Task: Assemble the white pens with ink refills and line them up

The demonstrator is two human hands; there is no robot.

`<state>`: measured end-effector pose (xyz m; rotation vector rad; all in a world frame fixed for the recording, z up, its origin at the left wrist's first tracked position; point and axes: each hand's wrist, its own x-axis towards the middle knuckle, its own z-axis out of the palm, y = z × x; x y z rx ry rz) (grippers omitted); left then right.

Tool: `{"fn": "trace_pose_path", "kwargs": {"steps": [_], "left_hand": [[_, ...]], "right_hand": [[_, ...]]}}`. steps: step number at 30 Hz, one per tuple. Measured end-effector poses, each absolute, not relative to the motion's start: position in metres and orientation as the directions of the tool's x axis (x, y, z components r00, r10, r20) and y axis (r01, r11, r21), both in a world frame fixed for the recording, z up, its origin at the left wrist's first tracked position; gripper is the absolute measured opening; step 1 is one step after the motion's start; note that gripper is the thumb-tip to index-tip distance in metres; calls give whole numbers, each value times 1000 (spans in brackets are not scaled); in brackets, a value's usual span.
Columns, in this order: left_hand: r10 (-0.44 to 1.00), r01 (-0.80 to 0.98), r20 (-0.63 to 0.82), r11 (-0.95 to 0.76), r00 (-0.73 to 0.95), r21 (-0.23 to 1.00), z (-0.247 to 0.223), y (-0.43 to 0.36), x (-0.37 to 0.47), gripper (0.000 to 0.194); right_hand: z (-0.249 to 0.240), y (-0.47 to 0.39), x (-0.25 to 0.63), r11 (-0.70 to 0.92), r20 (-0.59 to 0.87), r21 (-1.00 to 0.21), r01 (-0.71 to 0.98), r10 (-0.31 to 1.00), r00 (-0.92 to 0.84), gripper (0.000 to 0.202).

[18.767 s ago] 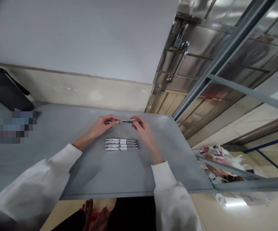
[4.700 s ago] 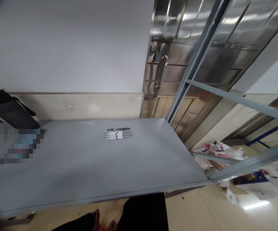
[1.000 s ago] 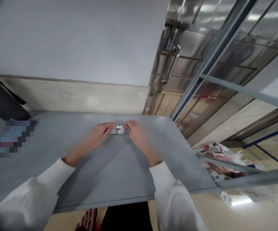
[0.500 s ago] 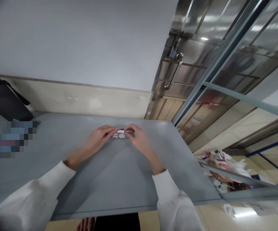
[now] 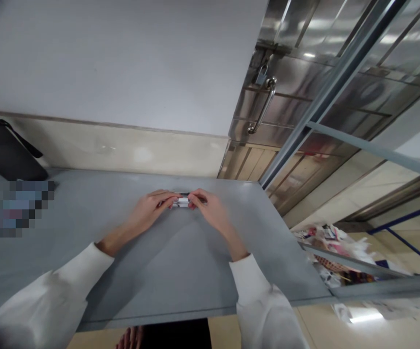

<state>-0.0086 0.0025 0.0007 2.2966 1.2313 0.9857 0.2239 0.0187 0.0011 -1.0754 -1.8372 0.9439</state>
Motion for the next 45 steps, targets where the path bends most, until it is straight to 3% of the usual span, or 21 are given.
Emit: {"fn": "trace_pose_path", "kwargs": {"steps": [5,12,17,22,27,34,45], "left_hand": [[843,571,402,-538,359,620,-4,4,-10,32],[850,540,399,-526,343,657,-4,3,-11,31],[861,529,390,-508,326,680,-2,1,-10,31],[856,512,394,-517,335,687,-6,2,-10,33],[877,504,363,-479,316,719,-8,5,-9,39],[906,491,312,-419,287,764,-11,8,-11,47],[918,384,339,-394,205,835,-12,11,-12,33]], "right_hand": [[2,18,225,382,291,-880,283,903,-315,14],[-2,21,224,300,205,-916,265,921,-331,25],[-2,22,226,356,267,-900,250,905,-330,17],[-5,23,226,279,193,-937,209,915,-355,24],[-5,24,228,338,271,-920,197,914,-300,20],[-4,26,230,330,274,-922,204,926,-261,25],[-15,38,235,269,245,-940,211,960,-133,30]]}}
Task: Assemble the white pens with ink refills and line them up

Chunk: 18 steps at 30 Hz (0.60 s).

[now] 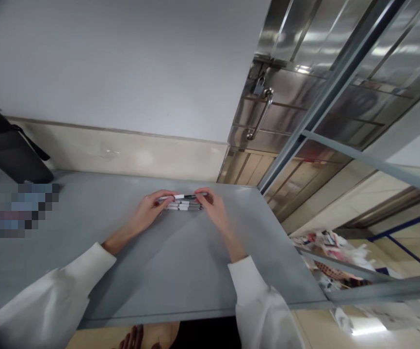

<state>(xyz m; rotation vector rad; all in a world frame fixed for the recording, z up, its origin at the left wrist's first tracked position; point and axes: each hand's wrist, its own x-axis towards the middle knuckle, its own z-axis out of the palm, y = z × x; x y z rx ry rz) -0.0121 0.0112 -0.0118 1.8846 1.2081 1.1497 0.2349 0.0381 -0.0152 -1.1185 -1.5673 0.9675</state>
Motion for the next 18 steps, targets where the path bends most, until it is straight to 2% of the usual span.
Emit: {"fn": "trace_pose_path", "kwargs": {"steps": [10,18], "left_hand": [[937,365,310,-348,159,864,-8,11,-13,30],[933,367,324,-359,156,858,-6,11,-14,30]], "right_hand": [[-29,52,249,205,210,-970,130,977,25,33],[-32,57,255,191,197,-980,53,966,168,28]]}}
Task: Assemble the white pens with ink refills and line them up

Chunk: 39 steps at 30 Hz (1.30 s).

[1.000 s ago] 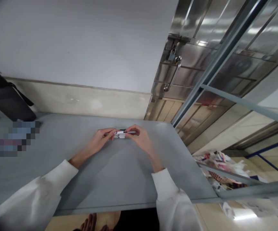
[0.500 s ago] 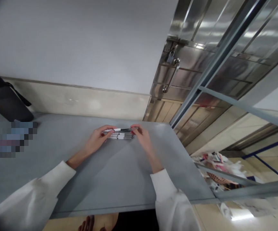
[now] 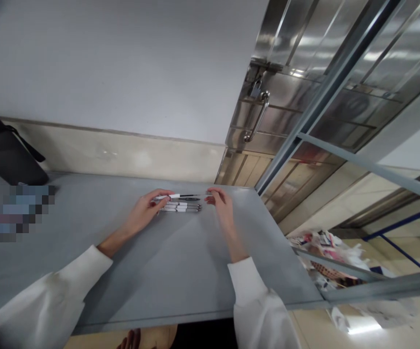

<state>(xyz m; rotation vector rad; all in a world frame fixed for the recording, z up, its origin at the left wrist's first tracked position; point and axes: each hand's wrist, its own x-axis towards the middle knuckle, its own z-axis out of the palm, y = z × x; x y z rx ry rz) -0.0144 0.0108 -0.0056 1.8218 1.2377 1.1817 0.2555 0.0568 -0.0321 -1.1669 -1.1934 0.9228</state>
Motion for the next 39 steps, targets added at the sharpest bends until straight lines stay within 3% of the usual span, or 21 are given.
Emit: {"fn": "trace_pose_path", "kwargs": {"steps": [6,12,17,21,28,39], "left_hand": [[933,365,319,-358,165,859,-4,10,-14,31],[929,370,333,-369,161,853,-8,11,-13,33],[927,359,335,-374,168,855,-8,11,-12,31],[937,333,314,-347,152,877,-9,13,-15,32],[954,303,284,-300,97,904,-14,20,-21,35],[944,336,302,-330,135,882,-11,15,-18,34]], "right_hand": [[-27,50,253,263,267,-964,43,956,118,24],[-23,40,237,244,241,-957,158,970,-39,46],[-21,37,230,263,240,-952,160,959,-147,46],[-22,43,238,222,218,-974,48,973,-77,44],[-25,52,252,210,211,-977,19,970,117,41],[-22,47,249,354,367,-921,159,929,55,41]]}}
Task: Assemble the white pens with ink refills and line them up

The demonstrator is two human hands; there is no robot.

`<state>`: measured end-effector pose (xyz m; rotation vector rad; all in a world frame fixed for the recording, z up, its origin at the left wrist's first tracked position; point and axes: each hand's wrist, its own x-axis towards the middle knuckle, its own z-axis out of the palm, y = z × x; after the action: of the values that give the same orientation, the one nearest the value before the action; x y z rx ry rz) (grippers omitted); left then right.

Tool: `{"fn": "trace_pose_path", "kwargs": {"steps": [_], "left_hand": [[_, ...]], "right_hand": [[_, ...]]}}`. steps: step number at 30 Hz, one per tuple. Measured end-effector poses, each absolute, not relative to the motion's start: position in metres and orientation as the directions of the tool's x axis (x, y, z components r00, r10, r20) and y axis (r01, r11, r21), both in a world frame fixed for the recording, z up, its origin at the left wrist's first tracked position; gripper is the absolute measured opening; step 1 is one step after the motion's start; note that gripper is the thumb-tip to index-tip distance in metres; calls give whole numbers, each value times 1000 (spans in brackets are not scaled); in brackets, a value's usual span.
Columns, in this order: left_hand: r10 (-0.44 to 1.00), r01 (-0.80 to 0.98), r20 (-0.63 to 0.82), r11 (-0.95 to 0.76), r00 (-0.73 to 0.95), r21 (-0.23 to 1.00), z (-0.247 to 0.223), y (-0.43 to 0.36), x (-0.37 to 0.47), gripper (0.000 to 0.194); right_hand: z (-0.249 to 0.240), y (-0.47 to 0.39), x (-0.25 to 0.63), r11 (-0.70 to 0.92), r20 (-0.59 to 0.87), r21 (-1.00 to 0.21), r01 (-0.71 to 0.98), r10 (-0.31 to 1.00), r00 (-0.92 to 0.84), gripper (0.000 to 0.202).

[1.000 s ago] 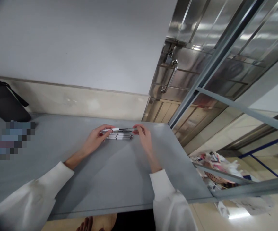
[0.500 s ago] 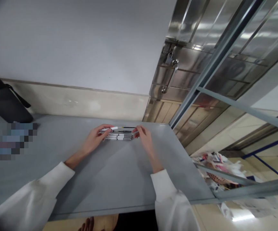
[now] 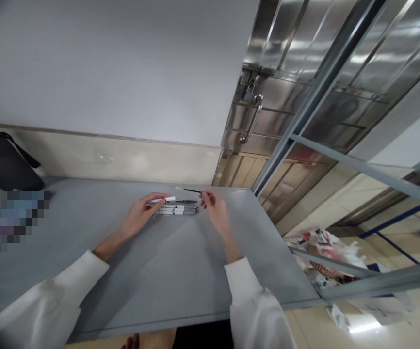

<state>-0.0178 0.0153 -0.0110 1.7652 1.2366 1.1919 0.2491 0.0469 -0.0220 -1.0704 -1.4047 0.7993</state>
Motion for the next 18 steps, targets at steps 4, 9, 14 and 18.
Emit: {"fn": "trace_pose_path", "kwargs": {"steps": [4,9,14,18], "left_hand": [[945,345,299,-328,136,880,-11,15,-16,34],[937,352,325,-348,126,869,-11,14,-17,34],[928,364,353,-372,118,854,-15,18,-19,33],[929,372,345,-371,137,851,-19,21,-21,35]], "right_hand": [[-23,46,250,337,355,-918,208,933,52,38],[-23,47,252,337,354,-915,221,934,43,36],[-22,48,252,325,344,-919,224,938,51,34],[-21,48,253,334,352,-916,222,935,47,35]]}}
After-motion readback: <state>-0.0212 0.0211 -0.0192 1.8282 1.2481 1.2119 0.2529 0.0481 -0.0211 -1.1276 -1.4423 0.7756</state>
